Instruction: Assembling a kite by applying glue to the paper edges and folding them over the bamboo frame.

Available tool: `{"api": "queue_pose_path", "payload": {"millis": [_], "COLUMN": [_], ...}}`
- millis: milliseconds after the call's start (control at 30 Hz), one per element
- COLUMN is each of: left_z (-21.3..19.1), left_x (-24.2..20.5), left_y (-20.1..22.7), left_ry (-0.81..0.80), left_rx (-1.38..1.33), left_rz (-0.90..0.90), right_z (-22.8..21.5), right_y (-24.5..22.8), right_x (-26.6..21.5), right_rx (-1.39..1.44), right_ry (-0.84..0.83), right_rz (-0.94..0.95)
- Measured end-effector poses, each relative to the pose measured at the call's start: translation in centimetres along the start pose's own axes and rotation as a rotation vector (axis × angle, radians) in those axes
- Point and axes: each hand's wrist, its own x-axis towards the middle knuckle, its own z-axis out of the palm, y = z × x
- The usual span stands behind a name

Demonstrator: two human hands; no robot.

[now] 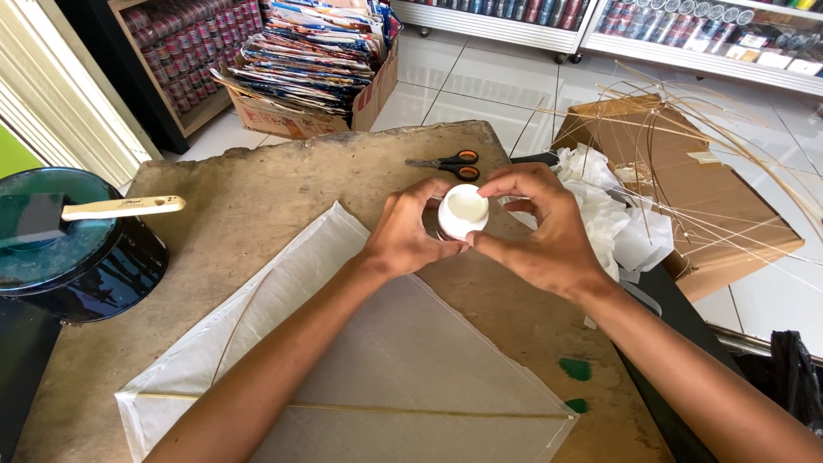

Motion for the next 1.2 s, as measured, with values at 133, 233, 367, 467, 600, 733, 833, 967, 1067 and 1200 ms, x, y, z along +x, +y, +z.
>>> {"api": "queue_pose_path", "payload": {"millis": [133, 233, 367, 467, 600, 733, 833, 967, 1067, 1200], "left_z": [0.4, 0.5, 0.5, 0.3, -0.2, -1.3, -3.0, -7.8, -10.6, -12.4], "left_x": [0.0, 0.0, 0.1, 0.4, 0.1, -0.8, -2.0, -4.3, -6.1, -7.6], "left_y": [-0.2, -0.1, 0.1, -0.1, 0.6, 0.9, -0.3, -0.4, -1.9, -2.1], "left_ry": [-0.003, -0.016, -0.020, -0.022, -0.034, -0.035, -0.048, -0.013, -0.024, -0.082], "left_rx": [-0.042, -0.076, -0.055, -0.055, -0.074, -0.042, 0.159, 0.547, 0.827, 0.934], "left_rz": [-0.036, -0.059, -0.077, -0.084, -0.086, -0.091, -0.191, -0.346, -0.520, -0.681], "right_z": [-0.2, -0.3, -0.2, -0.1, 0.5, 1.6, 2.8, 4.9, 6.8, 9.1], "right_y": [1.0, 1.2, 1.2, 1.3, 1.0, 0.7, 0.5, 0.4, 0.3, -0.7], "right_x": [0.2, 0.3, 0.2, 0.1, -0.3, -0.9, -1.7, -2.4, -2.3, -0.9], "right_rx": [0.053, 0.020, 0.008, 0.015, 0.046, 0.108, 0.147, 0.133, 0.083, -0.063], "right_ry": [-0.012, 0.001, -0.002, 0.007, 0.037, 0.026, 0.057, -0.024, -0.099, -0.240], "right_rz": [0.043, 0.069, 0.062, 0.039, 0.039, 0.066, 0.083, 0.100, 0.122, 0.148]}}
